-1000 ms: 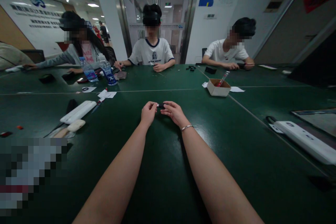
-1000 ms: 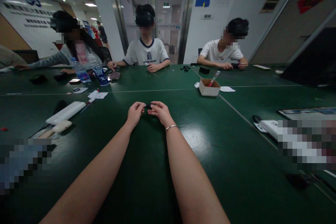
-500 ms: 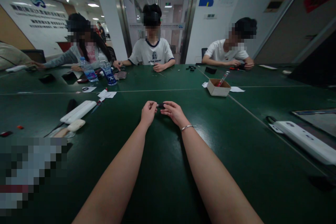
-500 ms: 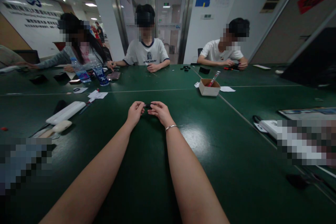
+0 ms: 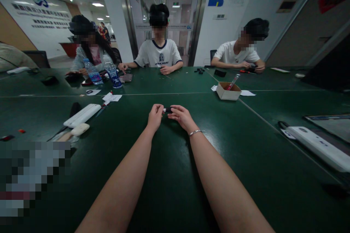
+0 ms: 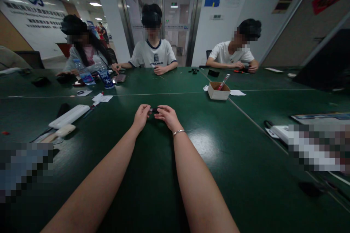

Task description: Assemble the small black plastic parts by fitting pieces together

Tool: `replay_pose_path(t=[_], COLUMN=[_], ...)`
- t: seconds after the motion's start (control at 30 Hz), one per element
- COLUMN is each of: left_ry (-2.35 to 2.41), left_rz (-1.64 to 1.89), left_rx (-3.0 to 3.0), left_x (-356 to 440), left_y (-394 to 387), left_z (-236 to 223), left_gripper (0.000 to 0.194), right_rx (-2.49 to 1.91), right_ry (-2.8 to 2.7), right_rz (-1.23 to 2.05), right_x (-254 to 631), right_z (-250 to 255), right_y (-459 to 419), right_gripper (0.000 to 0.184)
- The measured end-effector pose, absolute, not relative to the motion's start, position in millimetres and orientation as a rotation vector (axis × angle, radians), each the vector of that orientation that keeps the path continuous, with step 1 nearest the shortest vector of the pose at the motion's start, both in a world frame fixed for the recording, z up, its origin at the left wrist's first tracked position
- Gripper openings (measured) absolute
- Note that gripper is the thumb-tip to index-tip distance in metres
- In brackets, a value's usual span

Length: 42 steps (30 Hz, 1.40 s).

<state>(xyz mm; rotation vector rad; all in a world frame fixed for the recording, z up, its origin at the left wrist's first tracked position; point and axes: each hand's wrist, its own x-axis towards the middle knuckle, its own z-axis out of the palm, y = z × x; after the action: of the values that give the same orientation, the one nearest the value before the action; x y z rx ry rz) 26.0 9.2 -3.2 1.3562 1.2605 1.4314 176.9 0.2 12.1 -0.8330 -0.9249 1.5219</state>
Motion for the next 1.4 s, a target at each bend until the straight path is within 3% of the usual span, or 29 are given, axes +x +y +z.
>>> replay_pose_path(t=[1.4], left_ry=[1.297], left_rz=[1.403], left_rx=[1.388], left_x=[25.1], left_y=[5.5], left_z=[0.8], left_gripper=[0.021], right_rx=[-0.825], right_ry=[-0.931], right_rz=[1.532], right_x=[177.2], right_z=[12.7], right_y=[-1.1], right_gripper=[0.015])
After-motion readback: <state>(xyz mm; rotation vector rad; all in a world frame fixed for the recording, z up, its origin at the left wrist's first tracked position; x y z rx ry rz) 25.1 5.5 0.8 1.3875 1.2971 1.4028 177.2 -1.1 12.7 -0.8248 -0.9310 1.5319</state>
